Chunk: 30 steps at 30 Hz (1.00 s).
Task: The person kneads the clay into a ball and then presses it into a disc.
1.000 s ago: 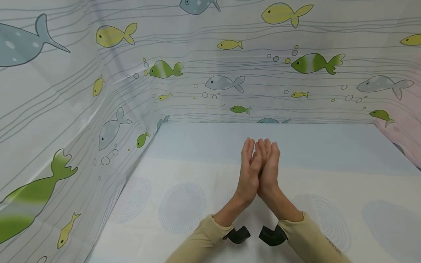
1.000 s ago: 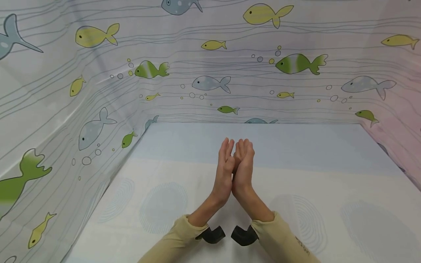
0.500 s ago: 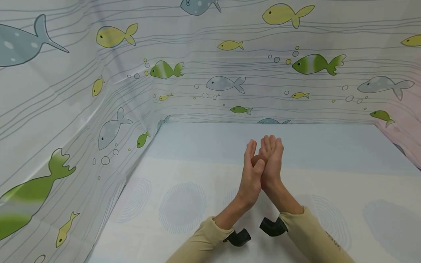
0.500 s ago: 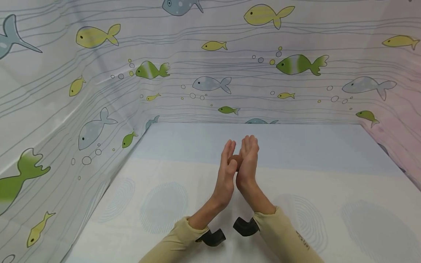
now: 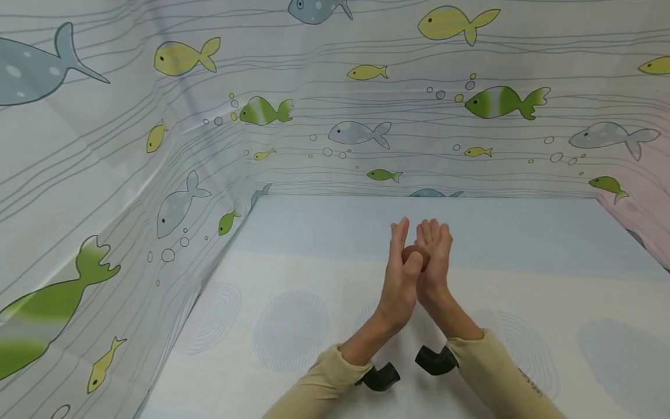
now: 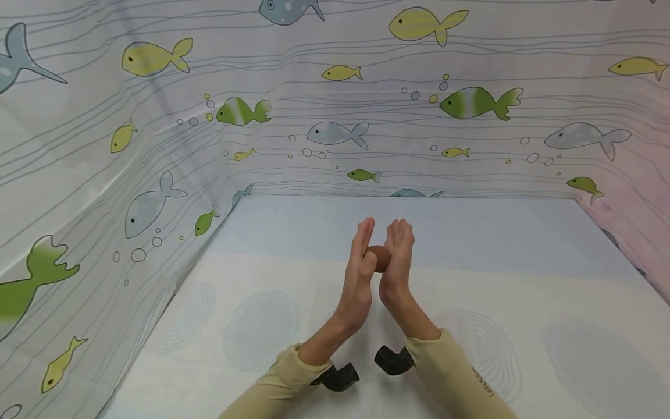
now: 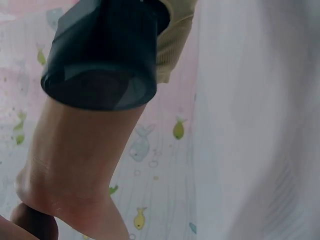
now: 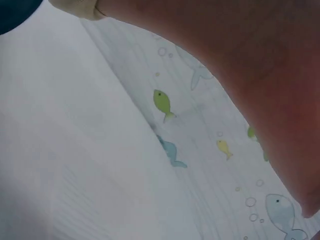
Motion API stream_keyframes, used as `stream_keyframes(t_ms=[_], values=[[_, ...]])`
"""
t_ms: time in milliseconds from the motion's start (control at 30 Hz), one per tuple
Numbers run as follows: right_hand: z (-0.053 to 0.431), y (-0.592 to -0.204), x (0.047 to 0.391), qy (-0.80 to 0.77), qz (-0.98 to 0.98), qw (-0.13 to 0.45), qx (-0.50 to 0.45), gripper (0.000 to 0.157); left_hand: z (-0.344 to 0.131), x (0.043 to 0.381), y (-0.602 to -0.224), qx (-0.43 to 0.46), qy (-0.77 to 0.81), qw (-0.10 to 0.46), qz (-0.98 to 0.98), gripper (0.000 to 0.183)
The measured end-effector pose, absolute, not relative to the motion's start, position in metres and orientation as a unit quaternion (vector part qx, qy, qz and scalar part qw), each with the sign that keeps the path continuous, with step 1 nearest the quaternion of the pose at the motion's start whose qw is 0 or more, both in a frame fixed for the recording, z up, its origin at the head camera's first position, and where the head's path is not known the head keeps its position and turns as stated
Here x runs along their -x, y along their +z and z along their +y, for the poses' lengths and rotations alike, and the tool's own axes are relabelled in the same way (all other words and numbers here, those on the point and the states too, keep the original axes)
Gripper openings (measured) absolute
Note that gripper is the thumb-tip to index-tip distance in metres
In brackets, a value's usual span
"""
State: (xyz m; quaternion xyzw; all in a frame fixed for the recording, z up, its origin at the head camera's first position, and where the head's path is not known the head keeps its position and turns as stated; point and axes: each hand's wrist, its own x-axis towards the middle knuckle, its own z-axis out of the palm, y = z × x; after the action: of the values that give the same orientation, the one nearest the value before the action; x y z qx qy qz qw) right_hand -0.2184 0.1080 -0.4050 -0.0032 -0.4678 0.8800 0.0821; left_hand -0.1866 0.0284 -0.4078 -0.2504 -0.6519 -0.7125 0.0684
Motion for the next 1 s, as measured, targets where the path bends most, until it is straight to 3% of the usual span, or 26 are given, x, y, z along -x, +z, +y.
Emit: stream_keyframes(t_ms=[300, 1000], values=[[0.092, -0.414, 0.199, 0.858, -0.508, 0.063, -0.04, 0.073, 0.028, 0.203, -0.412, 0.217, -0.72, 0.092, -0.653, 0.067], [0.094, -0.417, 0.172, 0.766, -0.612, 0.059, -0.188, 0.061, 0.008, 0.232, -0.409, 0.205, -0.735, 0.122, -0.635, 0.065]])
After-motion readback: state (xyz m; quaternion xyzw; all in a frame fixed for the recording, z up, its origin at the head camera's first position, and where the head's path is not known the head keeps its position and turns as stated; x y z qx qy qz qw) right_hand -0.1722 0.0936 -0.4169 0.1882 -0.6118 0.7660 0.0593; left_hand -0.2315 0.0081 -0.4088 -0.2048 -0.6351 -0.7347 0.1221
